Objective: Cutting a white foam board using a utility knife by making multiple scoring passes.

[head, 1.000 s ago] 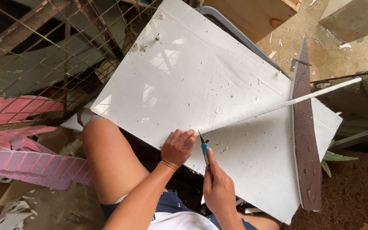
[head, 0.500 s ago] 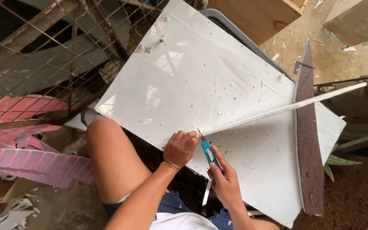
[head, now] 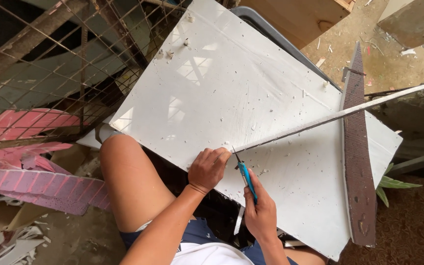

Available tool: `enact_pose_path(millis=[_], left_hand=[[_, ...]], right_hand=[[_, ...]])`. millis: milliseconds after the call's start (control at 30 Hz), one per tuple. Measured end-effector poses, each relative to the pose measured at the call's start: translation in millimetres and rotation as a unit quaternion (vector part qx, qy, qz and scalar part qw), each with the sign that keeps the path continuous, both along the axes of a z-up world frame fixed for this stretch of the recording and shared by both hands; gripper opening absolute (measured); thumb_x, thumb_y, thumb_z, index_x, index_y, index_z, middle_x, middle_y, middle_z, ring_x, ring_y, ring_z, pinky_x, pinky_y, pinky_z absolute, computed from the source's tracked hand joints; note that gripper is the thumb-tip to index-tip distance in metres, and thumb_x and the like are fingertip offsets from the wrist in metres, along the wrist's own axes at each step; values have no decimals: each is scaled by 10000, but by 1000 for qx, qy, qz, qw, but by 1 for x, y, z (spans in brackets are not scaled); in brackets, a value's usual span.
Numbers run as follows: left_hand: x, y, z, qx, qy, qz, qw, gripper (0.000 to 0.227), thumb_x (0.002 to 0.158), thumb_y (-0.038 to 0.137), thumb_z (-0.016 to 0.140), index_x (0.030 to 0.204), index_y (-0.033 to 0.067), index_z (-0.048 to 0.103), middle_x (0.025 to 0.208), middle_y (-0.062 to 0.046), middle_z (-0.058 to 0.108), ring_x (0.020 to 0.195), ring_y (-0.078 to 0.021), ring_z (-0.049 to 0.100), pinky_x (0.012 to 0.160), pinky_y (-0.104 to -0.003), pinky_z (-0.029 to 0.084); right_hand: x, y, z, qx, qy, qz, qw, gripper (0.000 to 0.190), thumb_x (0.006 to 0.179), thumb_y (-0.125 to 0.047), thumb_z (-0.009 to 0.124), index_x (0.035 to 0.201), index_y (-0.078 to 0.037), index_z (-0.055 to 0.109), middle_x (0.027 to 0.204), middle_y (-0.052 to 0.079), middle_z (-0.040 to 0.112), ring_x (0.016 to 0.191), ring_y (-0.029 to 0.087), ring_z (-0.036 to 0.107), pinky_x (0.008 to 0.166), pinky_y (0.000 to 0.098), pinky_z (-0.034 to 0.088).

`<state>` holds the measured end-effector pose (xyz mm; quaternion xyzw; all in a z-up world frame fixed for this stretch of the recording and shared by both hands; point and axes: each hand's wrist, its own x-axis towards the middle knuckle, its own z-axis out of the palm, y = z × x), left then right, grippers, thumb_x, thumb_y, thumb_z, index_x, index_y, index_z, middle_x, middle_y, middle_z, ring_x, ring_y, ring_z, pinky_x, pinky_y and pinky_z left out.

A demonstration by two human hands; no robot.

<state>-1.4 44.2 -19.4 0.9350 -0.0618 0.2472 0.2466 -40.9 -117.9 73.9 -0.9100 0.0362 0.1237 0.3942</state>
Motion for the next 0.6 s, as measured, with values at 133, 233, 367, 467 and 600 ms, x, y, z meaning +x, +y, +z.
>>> enact_pose_path(millis=[133, 233, 367, 467, 600], left_hand=[[-1, 0, 1, -11, 8, -6, 1000, 334, 905, 101, 709, 1176, 210, 546, 1118, 81, 653, 786, -135, 569, 760, -281, 526], [-2, 0, 0, -12, 12, -9, 1000, 406, 854, 68, 718, 1199, 217, 567, 1145, 70, 651, 803, -146, 572, 772, -293, 525], [-2, 0, 0, -7, 13, -10, 1000, 412, 860, 68, 715, 1213, 218, 564, 1151, 70, 643, 806, -146, 568, 775, -291, 525], [-2, 0, 0, -6, 15, -10, 1000, 422, 858, 68, 719, 1221, 218, 566, 1149, 71, 645, 799, -145, 563, 767, -289, 525], [-2, -1, 0, -3, 14, -7, 1000, 434, 846, 59, 722, 1221, 219, 572, 1147, 72, 647, 793, -142, 565, 761, -285, 527]], right_hand=[[0, -2, 1, -6, 5, 5, 1000, 484, 937, -101, 597, 1414, -184, 596, 921, 23, 798, 591, 114, 618, 538, 263, 480], [1, -3, 0, -2, 3, 5, 1000, 477, 941, -100, 593, 1412, -177, 593, 996, 26, 805, 593, 110, 629, 537, 261, 487], [1, -4, -1, -5, 7, 17, 1000, 484, 944, -102, 595, 1421, -183, 580, 970, 21, 796, 574, 112, 603, 548, 263, 489], [1, -5, -3, -12, -3, 25, 1000, 494, 941, -91, 597, 1425, -185, 570, 1026, 24, 793, 584, 117, 618, 556, 265, 500], [0, -3, -3, -23, -39, 34, 998, 491, 930, -54, 596, 1408, -162, 573, 1239, 41, 755, 766, 149, 750, 656, 275, 564]])
